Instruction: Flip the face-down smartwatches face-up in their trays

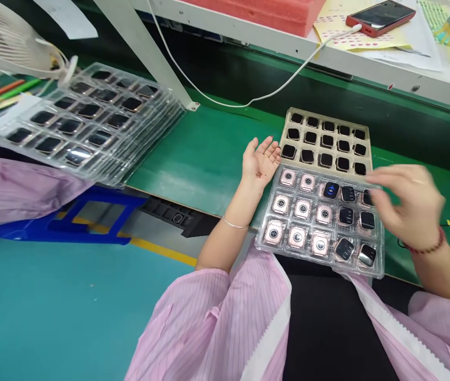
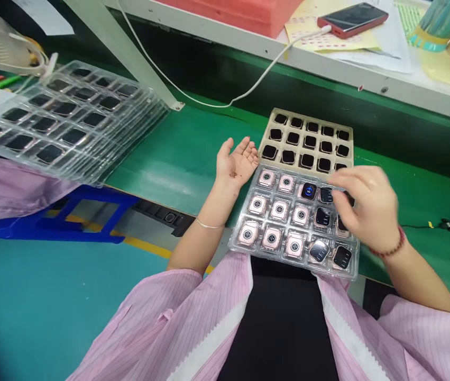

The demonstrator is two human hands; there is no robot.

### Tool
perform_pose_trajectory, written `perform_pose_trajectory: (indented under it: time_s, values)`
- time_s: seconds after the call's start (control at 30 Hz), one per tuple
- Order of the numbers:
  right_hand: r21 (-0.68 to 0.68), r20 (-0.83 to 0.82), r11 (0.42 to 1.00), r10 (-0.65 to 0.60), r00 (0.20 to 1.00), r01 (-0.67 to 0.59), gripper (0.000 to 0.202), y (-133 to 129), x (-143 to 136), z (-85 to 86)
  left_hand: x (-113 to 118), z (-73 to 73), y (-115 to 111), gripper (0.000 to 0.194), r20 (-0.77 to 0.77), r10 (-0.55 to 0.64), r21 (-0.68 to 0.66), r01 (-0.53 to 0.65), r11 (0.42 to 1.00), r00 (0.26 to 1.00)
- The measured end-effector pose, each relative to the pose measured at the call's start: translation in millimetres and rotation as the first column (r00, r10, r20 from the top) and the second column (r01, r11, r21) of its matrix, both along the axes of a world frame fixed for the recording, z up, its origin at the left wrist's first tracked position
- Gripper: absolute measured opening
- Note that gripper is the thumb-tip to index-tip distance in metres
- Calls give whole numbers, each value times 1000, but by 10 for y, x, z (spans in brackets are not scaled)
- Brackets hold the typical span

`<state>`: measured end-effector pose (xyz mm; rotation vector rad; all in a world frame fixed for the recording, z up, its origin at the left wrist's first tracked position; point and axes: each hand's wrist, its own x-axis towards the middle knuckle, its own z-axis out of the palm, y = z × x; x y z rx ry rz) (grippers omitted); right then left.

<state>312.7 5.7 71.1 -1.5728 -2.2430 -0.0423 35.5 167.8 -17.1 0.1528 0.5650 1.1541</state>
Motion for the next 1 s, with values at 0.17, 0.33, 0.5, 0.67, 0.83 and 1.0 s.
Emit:
perform_pose_trajectory:
  time_s: [0.17, 0.33, 0.5, 0.67, 0.83, 1.0]
  values:
    - [-178, 436, 978, -22, 900, 110, 25, 338, -98, -313, 4, 23, -7, 35, -17, 10, -12, -10, 1000, 1000]
    - [-217, 472, 962, -47, 880, 168, 28, 415, -102, -407, 8, 35, 2, 35, -14, 4, -31, -5, 999, 1000]
    - [-300, 195, 946, -66, 979, 123, 24, 430, -72, -389, 3, 31, -4, 35, -2, -4, -26, 4, 1000, 1000]
    - [-516, -23, 851, -130, 991, 99, 36, 558, -43, -385, 8, 25, -11, 36, -9, -12, -18, 12, 1000, 1000]
    - [-622, -116, 782, -143, 983, 40, 50, 663, -53, -390, 7, 52, -31, 36, -20, -10, -18, 10, 1000, 1000]
    - [-435, -102, 896, -151, 983, 93, 33, 634, -94, -506, 1, 49, -50, 37, -39, -9, -17, 8, 1000, 999]
